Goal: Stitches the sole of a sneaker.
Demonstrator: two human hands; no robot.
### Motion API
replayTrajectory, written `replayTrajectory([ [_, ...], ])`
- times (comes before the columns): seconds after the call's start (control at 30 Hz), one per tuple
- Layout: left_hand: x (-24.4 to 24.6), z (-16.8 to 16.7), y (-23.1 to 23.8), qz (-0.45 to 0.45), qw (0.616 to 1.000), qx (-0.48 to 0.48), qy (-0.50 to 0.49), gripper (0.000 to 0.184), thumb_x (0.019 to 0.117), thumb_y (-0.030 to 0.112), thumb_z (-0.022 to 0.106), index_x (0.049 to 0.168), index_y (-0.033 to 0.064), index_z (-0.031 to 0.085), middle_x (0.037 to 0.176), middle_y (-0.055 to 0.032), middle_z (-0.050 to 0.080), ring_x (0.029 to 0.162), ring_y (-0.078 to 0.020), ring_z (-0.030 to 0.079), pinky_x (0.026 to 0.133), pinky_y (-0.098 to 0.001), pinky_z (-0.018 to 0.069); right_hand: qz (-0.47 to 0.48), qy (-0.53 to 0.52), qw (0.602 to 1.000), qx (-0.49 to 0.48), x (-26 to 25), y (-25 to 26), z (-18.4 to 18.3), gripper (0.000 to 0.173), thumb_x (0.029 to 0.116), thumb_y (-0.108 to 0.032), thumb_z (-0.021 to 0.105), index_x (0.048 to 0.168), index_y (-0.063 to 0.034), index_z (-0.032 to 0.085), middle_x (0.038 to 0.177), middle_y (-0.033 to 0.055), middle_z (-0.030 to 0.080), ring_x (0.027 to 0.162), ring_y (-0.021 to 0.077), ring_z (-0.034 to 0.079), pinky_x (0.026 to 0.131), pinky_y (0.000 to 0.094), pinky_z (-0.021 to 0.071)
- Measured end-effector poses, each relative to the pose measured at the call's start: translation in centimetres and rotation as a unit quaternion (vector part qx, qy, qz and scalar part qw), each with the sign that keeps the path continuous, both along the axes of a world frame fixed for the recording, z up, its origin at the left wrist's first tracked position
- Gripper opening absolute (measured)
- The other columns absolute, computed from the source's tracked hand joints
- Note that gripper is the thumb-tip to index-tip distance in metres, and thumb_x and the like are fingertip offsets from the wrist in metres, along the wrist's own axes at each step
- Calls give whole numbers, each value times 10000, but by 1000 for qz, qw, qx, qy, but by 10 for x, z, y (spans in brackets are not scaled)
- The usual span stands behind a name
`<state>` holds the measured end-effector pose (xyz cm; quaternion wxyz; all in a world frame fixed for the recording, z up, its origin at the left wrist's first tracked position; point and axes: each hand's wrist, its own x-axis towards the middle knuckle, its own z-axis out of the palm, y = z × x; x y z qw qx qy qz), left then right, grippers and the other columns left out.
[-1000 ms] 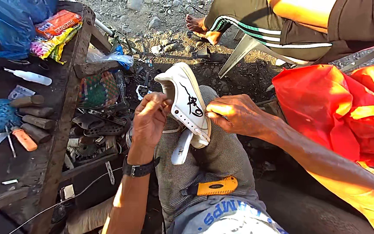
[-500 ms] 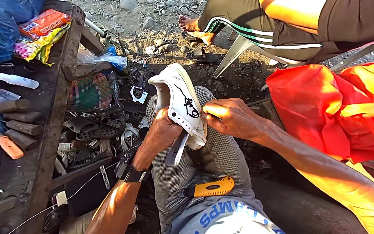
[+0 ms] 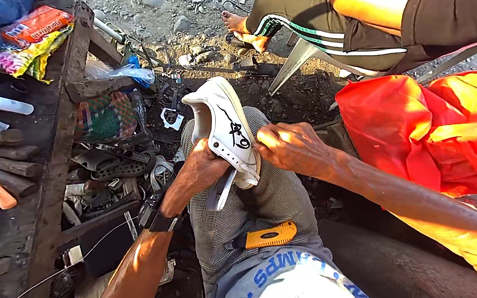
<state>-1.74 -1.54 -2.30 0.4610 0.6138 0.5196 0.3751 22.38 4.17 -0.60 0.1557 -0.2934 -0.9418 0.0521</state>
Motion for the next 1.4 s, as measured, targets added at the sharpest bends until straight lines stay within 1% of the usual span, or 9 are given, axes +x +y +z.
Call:
replayTrajectory([
  [0.2,2,-3,0,-4,1000,2,-18,147,840,77,720,959,164,733,867,124,725,841,61,680,775,-153,576,-67,57,996,-14,8,-6,-8,332,996,-346,580,760,-114,610,573,5,514,476,165,534,410,316,364],
  [0.43,2,-5,-1,12,1000,18,-18,127,875,50,685,951,143,727,853,114,722,823,57,680,761,-157,580,-198,63,976,-69,51,-13,-22,384,1001,-419,556,811,-97,644,553,20,527,472,194,544,422,385,389],
  [0.63,8,-13,-7,54,992,93,59,71,857,97,675,920,85,704,841,91,695,832,90,647,780,-133,544,-188,144,881,-410,40,-28,-24,496,963,-605,591,853,-124,632,661,-46,505,606,73,491,578,314,409],
  [0.77,5,-12,-7,52,995,78,27,117,849,76,679,964,92,689,875,123,699,867,104,650,807,-119,549,-132,308,854,-399,32,-40,-27,302,997,-368,658,881,-90,641,771,-61,588,698,-32,524,630,151,427],
  [0.87,3,-13,-7,45,996,74,17,143,855,64,673,995,93,685,896,128,703,885,103,653,828,-118,552,-132,346,884,-285,19,-40,-37,219,964,-253,712,1029,-45,732,974,29,695,851,38,636,724,203,544],
  [0.97,2,-12,-7,30,997,62,28,144,880,68,651,1019,88,686,917,123,705,911,105,650,847,-117,546,-147,322,902,-248,-1,-33,-43,158,951,-190,670,958,-79,783,1029,42,701,869,71,664,700,245,571],
  [1.03,-1,-10,-6,21,998,47,29,137,890,63,647,1019,83,691,925,122,709,919,108,648,856,-120,546,-139,377,845,-354,-6,-33,-32,157,949,-141,611,891,-63,734,976,9,678,823,29,622,681,197,526],
  [1.17,-4,-8,-6,17,999,32,14,144,888,52,657,1022,92,690,935,140,712,934,114,647,871,-121,548,-42,538,623,-566,19,-34,-12,222,1005,-307,593,904,-144,704,920,-44,691,625,-16,570,548,154,482],
  [1.4,2,-14,-7,31,996,73,-31,134,858,33,658,973,92,693,916,141,713,921,104,655,857,-128,556,31,613,511,-602,58,-43,18,199,987,-296,570,923,-158,699,826,-55,652,590,0,542,520,158,436],
])
